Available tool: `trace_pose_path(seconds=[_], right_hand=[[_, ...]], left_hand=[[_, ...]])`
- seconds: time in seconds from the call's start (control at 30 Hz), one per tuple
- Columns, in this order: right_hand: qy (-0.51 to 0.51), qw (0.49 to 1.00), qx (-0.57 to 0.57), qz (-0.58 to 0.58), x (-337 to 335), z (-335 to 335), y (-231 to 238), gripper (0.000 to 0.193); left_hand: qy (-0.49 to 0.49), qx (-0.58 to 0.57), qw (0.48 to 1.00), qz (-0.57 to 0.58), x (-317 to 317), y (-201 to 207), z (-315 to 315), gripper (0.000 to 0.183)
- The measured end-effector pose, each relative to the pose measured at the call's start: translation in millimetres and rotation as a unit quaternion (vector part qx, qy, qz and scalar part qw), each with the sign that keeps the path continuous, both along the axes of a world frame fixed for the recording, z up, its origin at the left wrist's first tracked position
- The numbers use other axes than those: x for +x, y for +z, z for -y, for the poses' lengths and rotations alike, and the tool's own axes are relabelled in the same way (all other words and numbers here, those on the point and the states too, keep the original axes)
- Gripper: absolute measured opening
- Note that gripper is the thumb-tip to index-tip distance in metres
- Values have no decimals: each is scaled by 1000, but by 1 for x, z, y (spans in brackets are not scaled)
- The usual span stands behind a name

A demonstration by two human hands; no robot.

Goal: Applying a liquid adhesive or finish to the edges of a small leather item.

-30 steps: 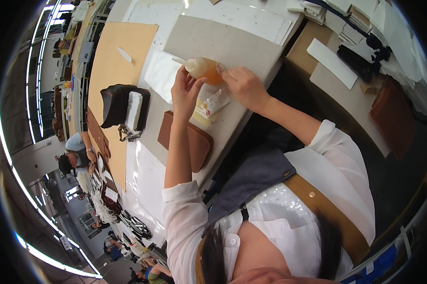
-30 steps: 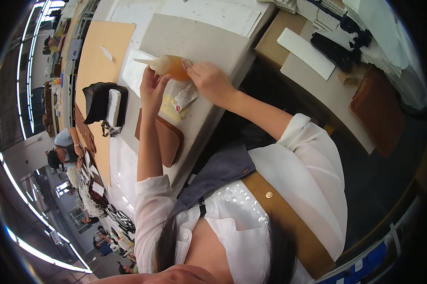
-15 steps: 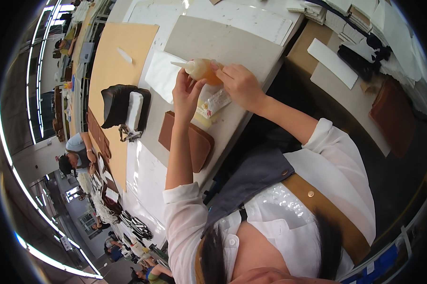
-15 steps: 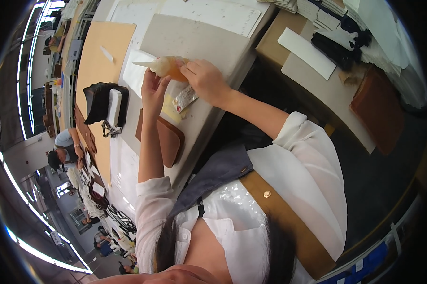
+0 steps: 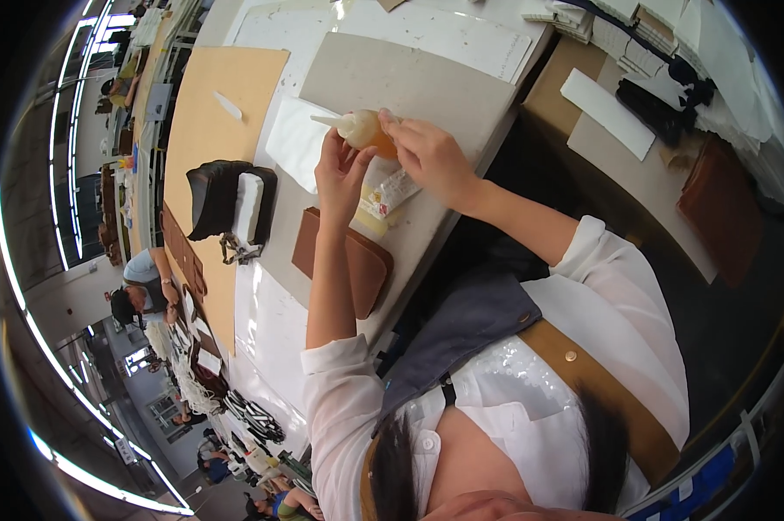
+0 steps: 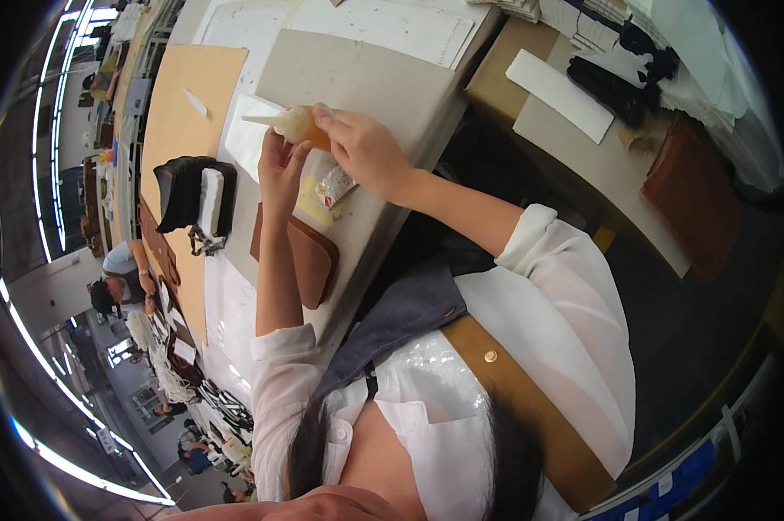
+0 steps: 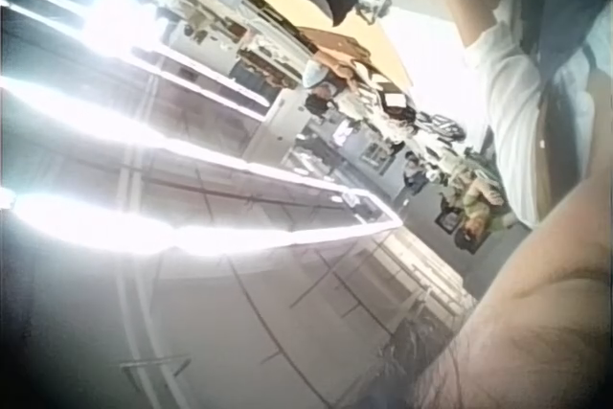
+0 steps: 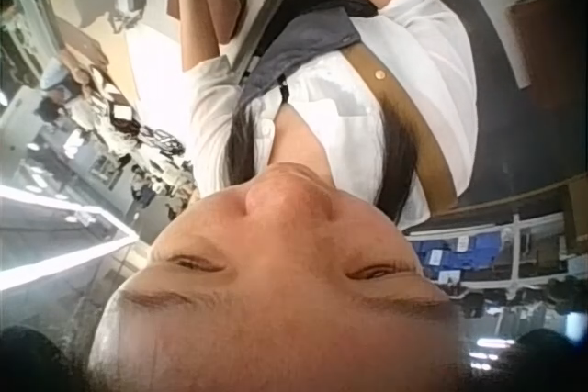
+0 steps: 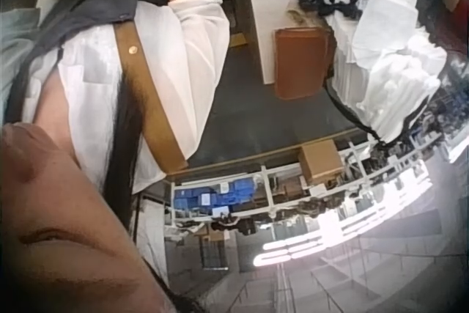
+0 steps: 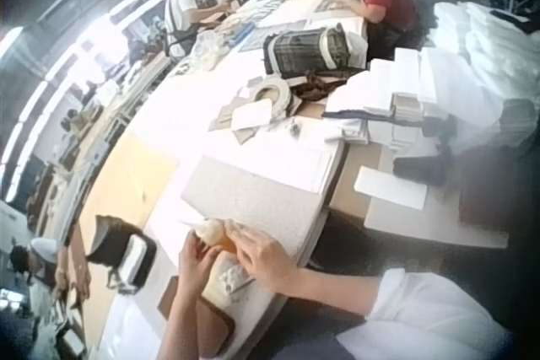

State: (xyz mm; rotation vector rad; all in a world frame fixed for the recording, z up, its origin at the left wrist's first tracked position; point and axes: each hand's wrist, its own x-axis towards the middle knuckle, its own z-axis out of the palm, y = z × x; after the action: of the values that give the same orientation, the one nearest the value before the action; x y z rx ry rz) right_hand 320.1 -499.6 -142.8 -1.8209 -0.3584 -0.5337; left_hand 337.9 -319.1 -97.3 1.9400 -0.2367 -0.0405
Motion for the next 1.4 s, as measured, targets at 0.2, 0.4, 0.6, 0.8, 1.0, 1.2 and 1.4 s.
trace_pose_path(seconds=[0.2, 0.4, 0.6, 0.8, 1.0, 1.2, 1.4], right_hand=[[-21, 991, -121, 60, -9, 9, -23, 41], [51, 993, 30, -104, -6, 41, -3, 39], [-18, 999, 49, 1, 9, 7, 12, 33], [-48, 984, -140, 102, -2, 5, -16, 31], [-7, 971, -221, 94, -3, 19, -25, 36], [6, 997, -75, 23, 6, 35, -13, 43], [-7, 988, -136, 68, 4, 12, -16, 33]], left_hand=[[-9, -10, 1000, -1, -1, 5, 4, 51], [-3, -8, 1000, -4, -1, 3, 0, 51], [9, 1, 1000, -2, -2, 2, 3, 54], [15, 27, 999, 9, -3, 5, 8, 55], [16, 63, 998, 19, -2, 1, 3, 56], [19, 57, 998, 29, -4, 0, 2, 57], [15, 50, 998, 23, -4, 2, 5, 56]])
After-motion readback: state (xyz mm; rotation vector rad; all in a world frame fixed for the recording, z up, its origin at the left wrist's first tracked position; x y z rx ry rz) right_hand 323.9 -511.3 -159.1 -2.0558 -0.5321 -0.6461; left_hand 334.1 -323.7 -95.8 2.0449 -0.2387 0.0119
